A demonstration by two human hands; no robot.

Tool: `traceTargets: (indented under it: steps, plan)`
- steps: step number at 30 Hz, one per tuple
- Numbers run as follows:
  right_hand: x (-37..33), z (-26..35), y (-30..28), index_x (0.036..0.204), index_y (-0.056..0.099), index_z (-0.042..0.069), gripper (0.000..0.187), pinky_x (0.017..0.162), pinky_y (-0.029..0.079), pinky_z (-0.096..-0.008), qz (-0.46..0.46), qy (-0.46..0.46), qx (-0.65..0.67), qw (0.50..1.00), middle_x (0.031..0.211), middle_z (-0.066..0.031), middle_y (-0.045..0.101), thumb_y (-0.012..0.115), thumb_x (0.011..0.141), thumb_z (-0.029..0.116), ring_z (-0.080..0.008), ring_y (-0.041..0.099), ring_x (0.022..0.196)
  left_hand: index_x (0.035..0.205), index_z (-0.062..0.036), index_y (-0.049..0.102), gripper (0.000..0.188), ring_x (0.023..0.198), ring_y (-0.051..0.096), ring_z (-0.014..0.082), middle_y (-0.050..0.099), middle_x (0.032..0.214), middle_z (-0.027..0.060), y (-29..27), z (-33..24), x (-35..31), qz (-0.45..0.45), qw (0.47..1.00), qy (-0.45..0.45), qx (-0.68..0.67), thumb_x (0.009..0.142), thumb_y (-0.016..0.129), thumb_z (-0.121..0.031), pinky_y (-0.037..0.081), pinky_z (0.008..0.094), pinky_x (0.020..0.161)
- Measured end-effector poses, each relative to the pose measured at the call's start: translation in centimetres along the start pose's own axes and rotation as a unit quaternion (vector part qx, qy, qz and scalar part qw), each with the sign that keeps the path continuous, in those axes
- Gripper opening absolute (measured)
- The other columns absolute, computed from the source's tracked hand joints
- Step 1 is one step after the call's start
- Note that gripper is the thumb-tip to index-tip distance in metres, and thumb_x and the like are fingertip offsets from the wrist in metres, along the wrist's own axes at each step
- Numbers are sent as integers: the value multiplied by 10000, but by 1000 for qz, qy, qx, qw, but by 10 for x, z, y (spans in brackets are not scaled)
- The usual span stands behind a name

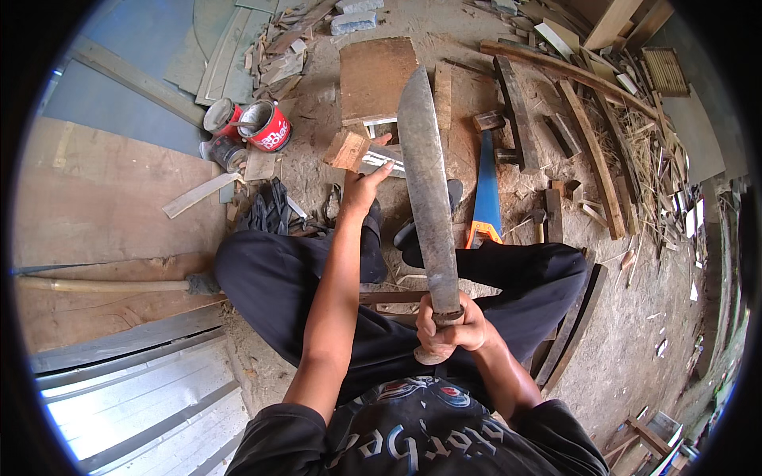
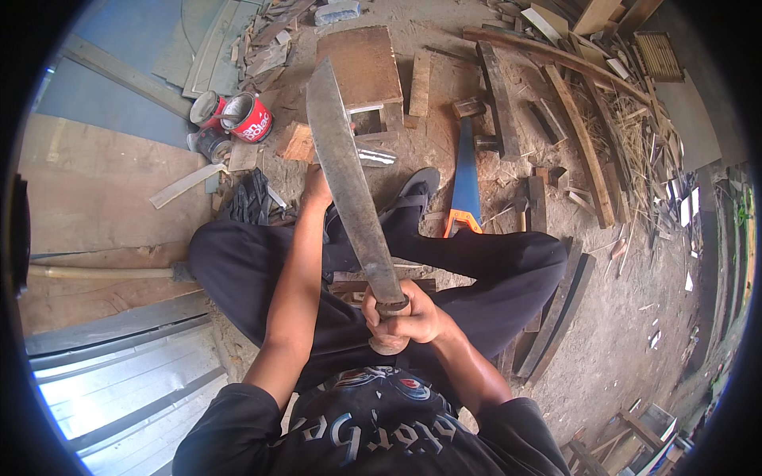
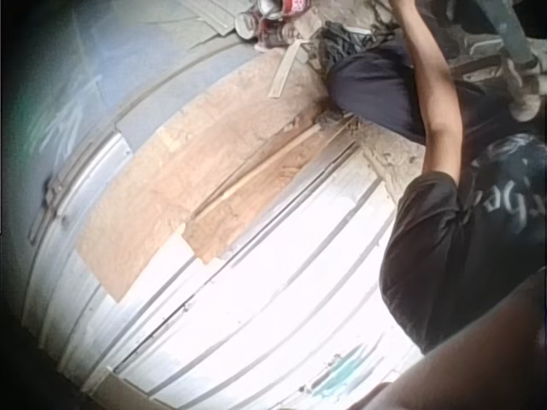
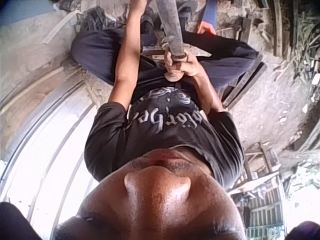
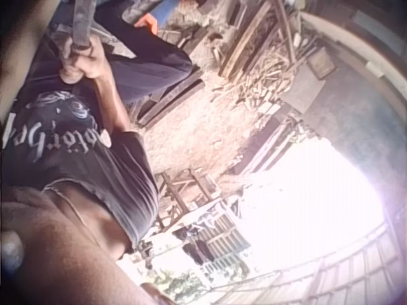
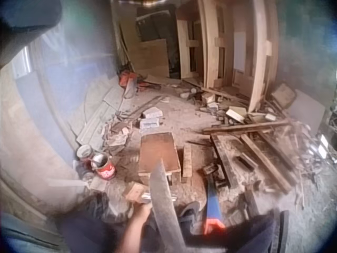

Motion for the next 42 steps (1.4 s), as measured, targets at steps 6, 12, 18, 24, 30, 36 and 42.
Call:
traceTargets:
  steps: [6,12,18,24,30,36,42]
  plan:
    - [1,1,1,903,586,-29,149,528,417,-262,-9,-9,-21,1000,727,-50,579,605,757,-48,-102,517,595,1350,-20,617,502,1246,569,170,629,1396,101,-1,1,0,9,1000,14,-5,856,691,38,437,329,1064]
    - [0,-1,0,915,520,-62,194,453,376,-288,-18,5,-19,1000,656,-56,468,651,779,-15,-131,462,499,1342,-27,623,494,1220,576,161,634,1388,82,3,-7,-6,-30,999,-25,23,856,687,34,441,327,1053]
    - [1,1,2,914,565,-35,167,481,399,-277,-6,0,8,1000,690,-53,548,562,757,-93,-107,492,549,1356,-30,620,507,1161,595,152,644,1361,70,15,-32,-17,-62,995,-69,41,856,684,27,452,320,1030]
    - [4,1,4,916,551,-37,166,458,390,-285,4,1,29,1000,660,-57,526,555,763,-100,-116,471,501,1356,-33,628,508,1114,609,148,658,1315,55,12,-28,-16,-54,997,-52,35,855,684,28,466,313,999]
    - [5,-1,3,924,534,-33,166,442,390,-288,11,-6,40,999,638,-57,508,549,770,-94,-121,467,483,1346,-30,633,496,1111,614,149,660,1315,58,14,-30,-15,-58,996,-52,43,857,689,29,469,315,1000]
    - [5,-1,3,914,530,-28,155,429,383,-284,4,-6,31,999,627,-61,511,566,772,-78,-124,475,468,1347,-25,623,493,1133,615,160,652,1348,74,11,-29,-14,-55,996,-48,46,861,691,24,466,322,1019]
    - [5,-3,2,912,522,-32,147,425,387,-284,10,-8,38,999,621,-63,510,583,780,-55,-126,477,449,1355,-18,613,502,1152,608,164,644,1368,84,7,-20,-10,-32,998,-24,39,861,695,13,456,329,1036]
Point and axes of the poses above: each hand's wrist, its own x-axis towards the middle knuckle, its own y-axis out of the palm, z = x × y, the point moved 6 cm from there along x, towards the middle knuckle
